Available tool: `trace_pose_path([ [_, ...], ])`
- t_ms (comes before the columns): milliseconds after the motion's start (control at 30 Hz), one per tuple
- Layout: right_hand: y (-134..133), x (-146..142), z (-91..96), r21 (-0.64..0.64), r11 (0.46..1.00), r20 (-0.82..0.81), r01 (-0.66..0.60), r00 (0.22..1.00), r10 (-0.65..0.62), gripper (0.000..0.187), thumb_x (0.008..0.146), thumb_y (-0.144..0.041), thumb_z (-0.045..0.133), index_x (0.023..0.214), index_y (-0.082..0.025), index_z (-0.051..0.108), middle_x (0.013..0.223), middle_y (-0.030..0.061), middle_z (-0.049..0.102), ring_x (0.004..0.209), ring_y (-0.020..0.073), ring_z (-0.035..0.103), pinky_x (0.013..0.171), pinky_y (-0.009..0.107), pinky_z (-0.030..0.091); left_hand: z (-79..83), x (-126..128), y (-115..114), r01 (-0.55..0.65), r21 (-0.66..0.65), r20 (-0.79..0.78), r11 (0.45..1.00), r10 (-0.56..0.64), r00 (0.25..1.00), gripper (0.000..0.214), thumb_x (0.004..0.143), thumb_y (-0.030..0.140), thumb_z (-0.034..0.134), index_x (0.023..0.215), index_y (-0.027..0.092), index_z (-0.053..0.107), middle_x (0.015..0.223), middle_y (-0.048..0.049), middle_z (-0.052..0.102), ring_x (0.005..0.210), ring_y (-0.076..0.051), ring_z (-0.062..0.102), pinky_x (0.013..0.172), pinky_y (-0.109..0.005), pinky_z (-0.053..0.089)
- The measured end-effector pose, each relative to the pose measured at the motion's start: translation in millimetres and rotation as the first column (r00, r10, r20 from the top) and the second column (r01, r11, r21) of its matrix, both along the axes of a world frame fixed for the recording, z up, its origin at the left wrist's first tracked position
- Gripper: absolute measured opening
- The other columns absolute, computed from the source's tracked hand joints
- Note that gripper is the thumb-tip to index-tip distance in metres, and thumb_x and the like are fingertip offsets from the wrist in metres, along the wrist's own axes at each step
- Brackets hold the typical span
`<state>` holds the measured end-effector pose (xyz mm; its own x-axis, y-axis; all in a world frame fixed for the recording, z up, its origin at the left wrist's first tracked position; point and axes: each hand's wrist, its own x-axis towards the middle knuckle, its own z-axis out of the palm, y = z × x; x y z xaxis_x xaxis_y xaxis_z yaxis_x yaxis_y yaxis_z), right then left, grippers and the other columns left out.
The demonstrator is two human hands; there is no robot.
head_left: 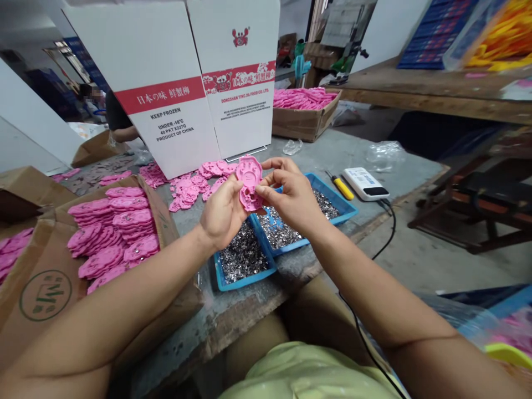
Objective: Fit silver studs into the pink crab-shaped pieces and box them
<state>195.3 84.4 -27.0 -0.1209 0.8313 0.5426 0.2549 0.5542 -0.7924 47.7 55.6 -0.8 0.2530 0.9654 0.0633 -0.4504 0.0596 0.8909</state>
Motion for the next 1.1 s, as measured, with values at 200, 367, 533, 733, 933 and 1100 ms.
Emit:
trace_pose_path([
  [200, -0.5, 2.8, 1.9, 0.01, 1.0, 0.04, 0.001, 0.999, -0.001, 0.01, 0.082, -0.021, 0.068, 0.073, -0.022, 0.062, 0.117, 0.008, 0.064, 0.116, 0.0267, 0.059, 0.107, 0.053, 0.049, 0.0, -0.3, -1.2, 0.014, -0.015, -0.003, 1.0, -0.014, 1.0, 0.039, 0.09, 0.027, 0.051, 0.128, 0.018, 0.055, 0.106, -0.0116, 0.071, 0.095, -0.025, 0.069, 0.085, -0.04, 0.06],
  [367, 1.4, 1.6, -2.2, 0.077, 0.997, 0.071, 0.032, 0.997, -0.038, 0.012, 0.08, -0.018, 0.069, 0.075, -0.023, 0.06, 0.114, 0.0078, 0.063, 0.114, 0.0267, 0.059, 0.104, 0.051, 0.05, 4.2, 2.3, -3.5, 0.029, -0.043, 0.009, 0.999, -0.028, 1.0, 0.037, 0.089, 0.026, 0.052, 0.124, 0.018, 0.057, 0.102, -0.0108, 0.071, 0.093, -0.025, 0.07, 0.084, -0.04, 0.06],
  [533, -2.8, -6.6, -11.4, 0.115, 0.992, -0.08, 0.041, 0.996, -0.032, 0.01, 0.085, -0.026, 0.068, 0.085, -0.024, 0.058, 0.12, 0.0075, 0.062, 0.106, 0.0224, 0.06, 0.09, 0.04, 0.055, 7.2, 3.1, -4.2, 0.049, -0.075, 0.02, 0.996, -0.047, 0.999, 0.034, 0.088, 0.025, 0.051, 0.12, 0.016, 0.058, 0.1, -0.0121, 0.073, 0.096, -0.027, 0.072, 0.085, -0.043, 0.061],
  [733, 20.0, 23.1, -26.9, 0.059, 0.983, -0.279, 0.173, 0.949, -0.151, 0.013, 0.092, -0.036, 0.064, 0.091, -0.024, 0.061, 0.121, 0.0074, 0.064, 0.098, 0.0196, 0.063, 0.086, 0.037, 0.054, 3.5, -4.5, -3.1, 0.061, -0.031, -0.061, 0.998, -0.063, 0.996, 0.029, 0.086, 0.021, 0.053, 0.115, 0.015, 0.054, 0.096, -0.0126, 0.075, 0.088, -0.026, 0.075, 0.073, -0.038, 0.06],
  [933, 63.2, 97.3, -46.6, -0.164, 0.866, 0.44, 0.473, 0.82, -0.365, 0.019, 0.089, -0.027, 0.065, 0.101, -0.016, 0.074, 0.116, 0.0134, 0.072, 0.095, 0.0232, 0.068, 0.091, 0.037, 0.053, 5.0, -4.7, -4.3, 0.006, -0.014, -0.19, 1.0, -0.009, 0.982, 0.034, 0.076, 0.005, 0.064, 0.106, 0.015, 0.053, 0.095, -0.0087, 0.075, 0.075, -0.018, 0.074, 0.064, -0.029, 0.056],
  [1100, 66.1, 114.0, -64.0, -0.234, 0.837, 0.914, 0.494, 0.405, 0.017, 0.023, 0.087, -0.023, 0.071, 0.106, -0.016, 0.082, 0.119, 0.0173, 0.077, 0.111, 0.0304, 0.071, 0.086, 0.033, 0.051, 7.8, -3.2, -5.3, -0.039, -0.009, -0.265, 0.999, 0.035, 0.964, 0.032, 0.075, 0.005, 0.072, 0.1, 0.014, 0.054, 0.09, -0.0083, 0.075, 0.066, -0.015, 0.072, 0.056, -0.026, 0.054],
])
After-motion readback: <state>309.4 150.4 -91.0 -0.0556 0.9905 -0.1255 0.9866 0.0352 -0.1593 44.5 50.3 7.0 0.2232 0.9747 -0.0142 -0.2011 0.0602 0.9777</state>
